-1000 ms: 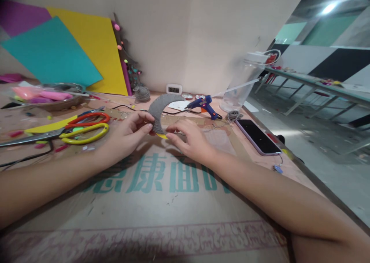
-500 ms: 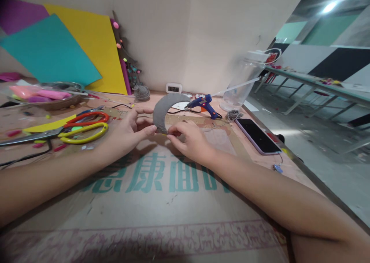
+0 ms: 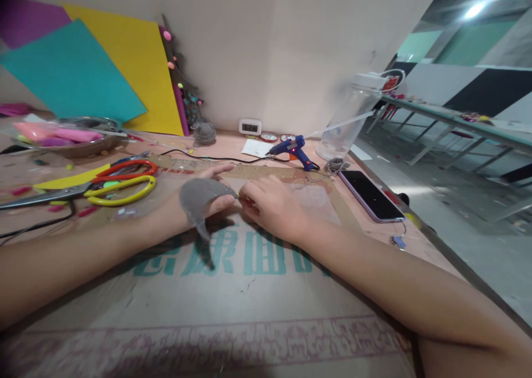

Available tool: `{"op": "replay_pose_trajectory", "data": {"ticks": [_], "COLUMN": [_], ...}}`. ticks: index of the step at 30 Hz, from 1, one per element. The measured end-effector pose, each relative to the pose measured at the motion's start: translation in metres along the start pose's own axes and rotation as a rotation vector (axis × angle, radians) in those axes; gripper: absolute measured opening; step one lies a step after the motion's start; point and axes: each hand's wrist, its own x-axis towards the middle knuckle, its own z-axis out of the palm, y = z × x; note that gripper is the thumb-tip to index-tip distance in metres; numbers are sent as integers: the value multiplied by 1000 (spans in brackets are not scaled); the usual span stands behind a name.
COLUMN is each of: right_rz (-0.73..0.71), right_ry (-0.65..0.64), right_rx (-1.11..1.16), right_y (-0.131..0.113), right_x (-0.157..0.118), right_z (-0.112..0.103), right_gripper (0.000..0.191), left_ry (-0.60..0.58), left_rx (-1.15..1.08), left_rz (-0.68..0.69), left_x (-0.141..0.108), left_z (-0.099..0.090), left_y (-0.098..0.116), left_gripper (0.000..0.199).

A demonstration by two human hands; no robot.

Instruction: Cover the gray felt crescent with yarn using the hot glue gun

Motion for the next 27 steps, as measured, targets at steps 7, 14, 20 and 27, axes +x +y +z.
{"op": "replay_pose_trajectory", "data": {"ticks": [7,14,20,27], "right_rz": [6,33,83,396], "right_ry": [-24,-78,101,778], "right_rx": [29,112,117,10], "right_y": [1,-7,-3,80], "right_x": [-1,-1,6,10], "right_z": [3,-7,-17,-43], "right_gripper": [13,22,13,23], "left_ry": [100,86,130,206], "left_rx": [22,-35,60,-12], "left_rz": [-143,-328,-175,-180], "left_x": [12,11,15,17], "left_z": [-3,-6,-8,-7], "left_y": [-9,-6,-10,-24], "left_gripper": [39,49,51,48]}}
